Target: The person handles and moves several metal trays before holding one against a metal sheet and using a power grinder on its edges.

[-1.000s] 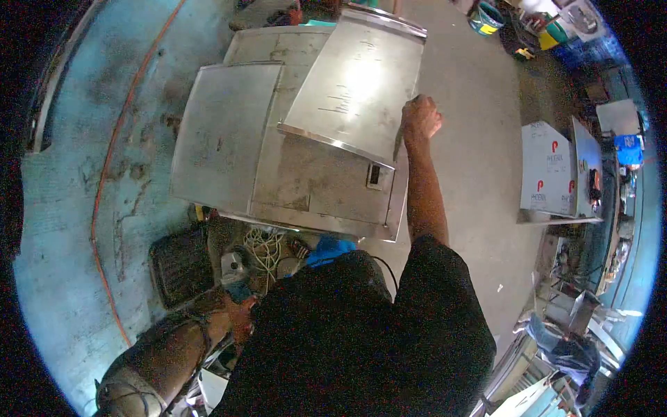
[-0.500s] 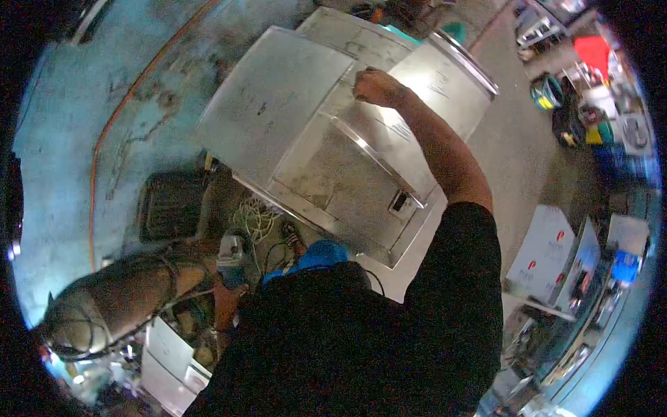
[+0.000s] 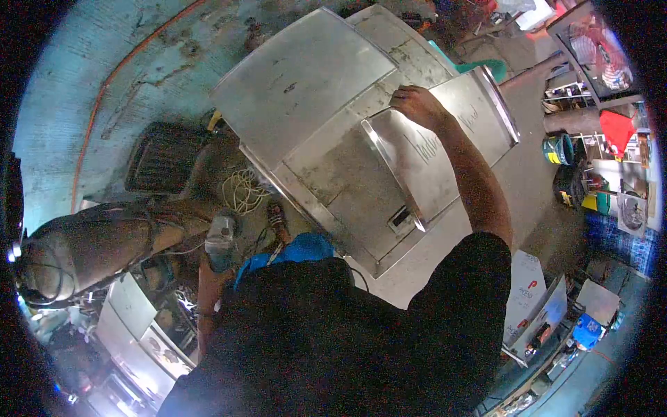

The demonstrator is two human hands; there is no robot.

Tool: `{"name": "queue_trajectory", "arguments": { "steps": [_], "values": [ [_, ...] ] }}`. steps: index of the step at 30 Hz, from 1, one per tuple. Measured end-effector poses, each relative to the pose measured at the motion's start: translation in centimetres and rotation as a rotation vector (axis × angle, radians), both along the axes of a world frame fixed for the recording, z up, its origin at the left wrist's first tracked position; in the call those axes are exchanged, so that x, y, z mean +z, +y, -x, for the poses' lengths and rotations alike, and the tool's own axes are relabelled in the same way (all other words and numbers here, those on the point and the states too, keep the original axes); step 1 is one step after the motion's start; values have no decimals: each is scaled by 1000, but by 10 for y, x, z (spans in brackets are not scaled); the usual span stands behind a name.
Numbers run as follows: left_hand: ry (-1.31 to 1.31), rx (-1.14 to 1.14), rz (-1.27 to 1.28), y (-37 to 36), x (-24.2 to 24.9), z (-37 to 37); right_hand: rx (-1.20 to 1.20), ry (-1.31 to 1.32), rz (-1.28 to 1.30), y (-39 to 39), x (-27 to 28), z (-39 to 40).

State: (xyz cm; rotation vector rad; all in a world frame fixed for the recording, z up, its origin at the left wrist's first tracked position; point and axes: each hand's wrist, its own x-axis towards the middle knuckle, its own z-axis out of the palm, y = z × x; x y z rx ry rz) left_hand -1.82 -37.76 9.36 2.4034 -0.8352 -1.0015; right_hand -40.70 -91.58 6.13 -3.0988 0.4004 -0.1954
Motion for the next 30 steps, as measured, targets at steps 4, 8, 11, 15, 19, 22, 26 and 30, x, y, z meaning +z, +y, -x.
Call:
{"name": "queue_trajectory", "arguments": {
  "steps": [4,8,11,15,19,22,26,30],
  "values": [
    [96,-14,-116,-24,27,7,-30,-58,-38,-3,-13,11],
    [-87,-36,-12,-11,7,-2,-280,-207,-150,5,-6,13],
    [-107,-31,-26,-9,2,-5,-680,-233,-366,46,-3,-10],
    [62,-16,25,-27,20,-1,-540,-129,-967,84,-18,-15],
    [-170,-79,-60,-17,-4,-11,-911,-391,-1472,100,-14,-20],
    [169,-26,26,-26,5,-12,-922,-553,-1609,103,-26,-15],
    [19,-38,-112,4,-31,-26,-904,-612,-1567,106,-28,-13],
    [-57,-100,-172,-19,1,-12,-926,-530,-1536,102,-31,-4]
  ]
}}
